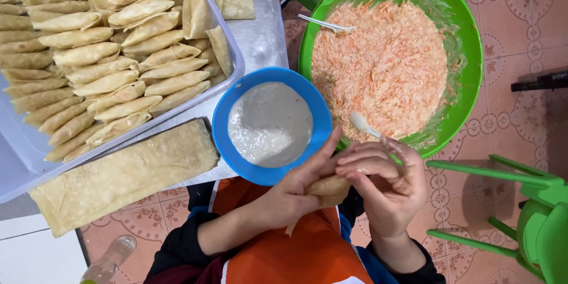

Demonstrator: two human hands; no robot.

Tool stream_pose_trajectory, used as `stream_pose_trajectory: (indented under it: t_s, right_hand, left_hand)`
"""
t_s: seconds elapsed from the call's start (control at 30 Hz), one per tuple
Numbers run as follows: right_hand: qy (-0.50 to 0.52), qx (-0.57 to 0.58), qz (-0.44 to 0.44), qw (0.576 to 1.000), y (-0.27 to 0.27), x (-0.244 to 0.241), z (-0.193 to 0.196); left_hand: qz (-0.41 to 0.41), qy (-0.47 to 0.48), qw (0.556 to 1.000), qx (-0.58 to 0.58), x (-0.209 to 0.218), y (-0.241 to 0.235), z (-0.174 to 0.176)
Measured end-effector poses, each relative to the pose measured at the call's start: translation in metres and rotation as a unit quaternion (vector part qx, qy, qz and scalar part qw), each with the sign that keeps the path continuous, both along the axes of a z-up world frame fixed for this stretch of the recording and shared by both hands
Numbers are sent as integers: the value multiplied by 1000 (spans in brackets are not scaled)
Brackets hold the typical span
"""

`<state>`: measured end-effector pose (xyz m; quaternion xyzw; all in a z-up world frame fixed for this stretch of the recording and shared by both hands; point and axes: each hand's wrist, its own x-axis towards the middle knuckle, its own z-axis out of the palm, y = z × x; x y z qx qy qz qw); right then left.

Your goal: Filling and folding thin pastry wrappers into triangular shapes to make samosas or similar snacks.

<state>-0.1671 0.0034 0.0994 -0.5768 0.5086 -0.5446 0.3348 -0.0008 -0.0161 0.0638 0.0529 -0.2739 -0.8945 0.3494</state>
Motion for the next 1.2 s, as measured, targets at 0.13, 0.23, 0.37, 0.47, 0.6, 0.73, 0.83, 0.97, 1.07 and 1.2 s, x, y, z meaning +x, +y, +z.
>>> stream_pose_trajectory:
  t_s: [0.13,0.23,0.37,0.47,0.6,0.73,0.83,0.97,1.07,1.2]
  right_hand:
    - [-75,50,2,996,5,-4,-4]
    - [-49,155,62,985,10,-3,5]
    - [144,59,135,978,17,-5,0]
    - [149,96,98,979,16,-15,-8]
    - [352,-51,51,933,0,-2,17]
    - [355,-60,283,889,-10,43,22]
    - [381,-227,283,850,-6,55,14]
    - [440,-133,222,860,-26,50,2]
    - [592,-35,212,777,-55,68,-23]
    - [593,-15,249,765,-57,62,-31]
  left_hand:
    - [-51,8,997,62,6,-3,4]
    - [-42,-15,997,59,10,-6,-2]
    - [-37,-7,988,149,12,-5,-7]
    - [128,-153,974,-111,30,-5,5]
    - [427,-388,742,-342,49,-3,24]
    - [50,-255,961,93,47,10,6]
    - [175,-189,910,324,46,18,-14]
    - [342,-204,878,266,67,20,-36]
    - [406,-265,859,163,87,18,-33]
    - [421,-324,837,132,97,29,-50]
